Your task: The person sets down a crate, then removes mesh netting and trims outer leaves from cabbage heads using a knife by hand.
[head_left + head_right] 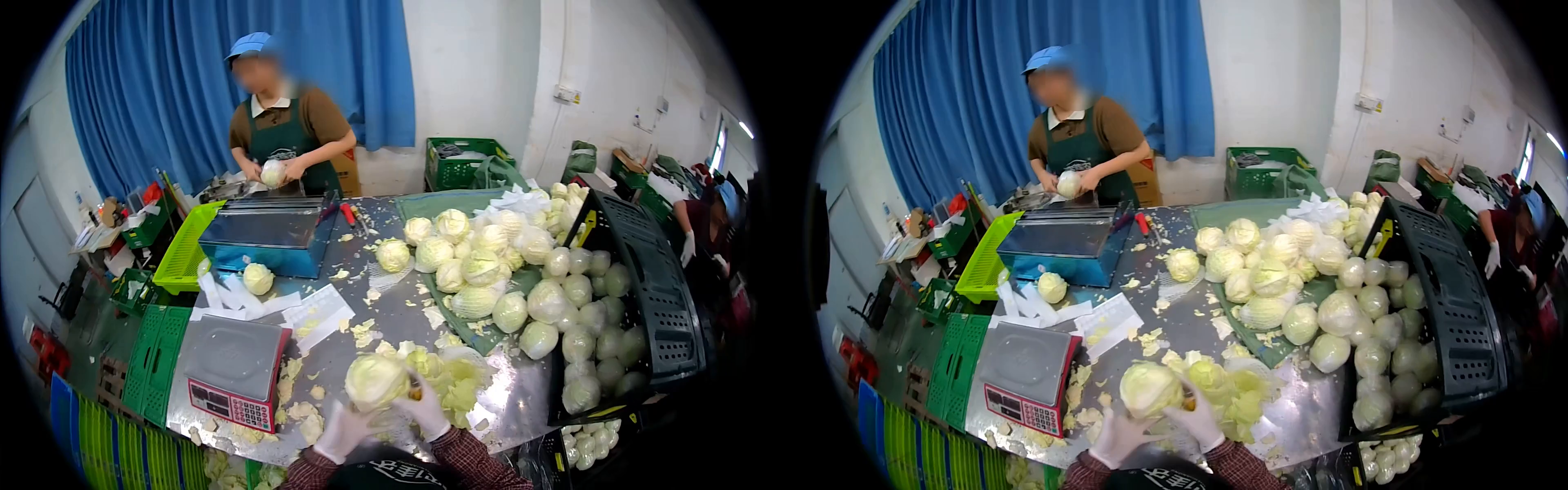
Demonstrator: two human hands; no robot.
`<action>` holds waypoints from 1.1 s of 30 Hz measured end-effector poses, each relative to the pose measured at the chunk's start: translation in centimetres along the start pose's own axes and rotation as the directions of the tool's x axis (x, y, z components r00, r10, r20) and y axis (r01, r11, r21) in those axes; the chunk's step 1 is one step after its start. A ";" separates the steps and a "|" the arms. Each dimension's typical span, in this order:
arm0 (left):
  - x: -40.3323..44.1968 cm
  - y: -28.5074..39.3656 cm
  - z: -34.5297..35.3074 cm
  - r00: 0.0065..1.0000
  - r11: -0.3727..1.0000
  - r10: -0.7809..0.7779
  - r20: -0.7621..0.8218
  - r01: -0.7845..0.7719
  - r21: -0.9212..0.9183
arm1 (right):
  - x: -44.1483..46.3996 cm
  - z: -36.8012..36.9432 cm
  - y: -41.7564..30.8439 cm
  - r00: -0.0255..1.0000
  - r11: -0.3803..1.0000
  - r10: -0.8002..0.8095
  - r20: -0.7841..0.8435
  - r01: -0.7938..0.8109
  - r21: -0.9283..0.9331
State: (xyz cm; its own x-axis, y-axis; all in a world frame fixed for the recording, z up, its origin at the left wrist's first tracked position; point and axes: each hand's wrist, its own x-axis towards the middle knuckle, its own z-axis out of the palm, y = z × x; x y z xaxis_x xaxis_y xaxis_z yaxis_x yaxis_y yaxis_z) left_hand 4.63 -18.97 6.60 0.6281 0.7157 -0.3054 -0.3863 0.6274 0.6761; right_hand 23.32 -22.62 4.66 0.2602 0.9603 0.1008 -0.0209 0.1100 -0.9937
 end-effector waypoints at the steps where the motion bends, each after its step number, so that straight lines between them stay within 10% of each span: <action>1: -1.0 0.5 0.3 1.000 0.933 -0.017 0.007 0.013 0.360 | -0.3 -0.5 0.5 0.967 0.880 0.253 0.023 -0.240 0.411; 3: -1.2 1.7 0.5 0.993 0.801 0.015 0.113 -0.079 0.594 | -0.9 -1.4 1.7 0.955 0.796 0.296 -0.002 -0.246 0.553; 5: -0.1 1.7 1.0 0.757 0.102 0.609 0.239 -0.373 0.922 | -1.4 -1.9 2.1 0.930 0.685 0.366 -0.008 -0.264 0.679; 9: 2.3 0.2 3.0 0.800 0.096 0.513 0.311 -0.414 0.905 | -2.8 -1.9 2.4 0.919 0.810 0.392 -0.036 -0.326 0.488; 11: 3.8 -1.5 1.2 0.834 0.159 0.478 0.277 -0.392 0.906 | -3.4 -2.8 3.2 0.928 0.941 0.324 -0.185 -0.336 -0.037; 13: 4.7 -4.7 -0.9 0.898 0.507 0.424 0.121 -0.345 0.790 | -4.8 -3.9 1.0 0.962 0.935 0.179 -0.207 -0.232 -0.270; 16: 5.4 -8.1 -3.0 0.904 0.470 0.424 0.065 -0.281 0.836 | -7.0 -5.4 2.8 0.995 0.647 -0.093 -0.018 0.047 -0.761; 27: 6.2 -10.9 -5.5 0.927 0.428 0.374 0.030 -0.201 0.881 | -8.8 -2.7 6.7 0.982 0.499 0.180 0.051 -0.047 -0.865; 33: 6.0 -11.0 -5.2 0.924 0.589 0.380 -0.031 -0.216 0.778 | -6.7 -2.4 7.0 0.999 0.412 -0.023 0.038 0.044 -0.910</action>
State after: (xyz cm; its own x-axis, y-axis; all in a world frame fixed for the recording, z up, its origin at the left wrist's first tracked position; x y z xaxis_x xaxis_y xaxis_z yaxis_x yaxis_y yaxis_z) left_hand 9.14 -19.97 -6.16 0.4130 0.9096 -0.0459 0.1622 -0.0239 0.9865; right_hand 23.75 -28.95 -3.06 0.2236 0.9666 0.1253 0.8813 -0.1456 -0.4495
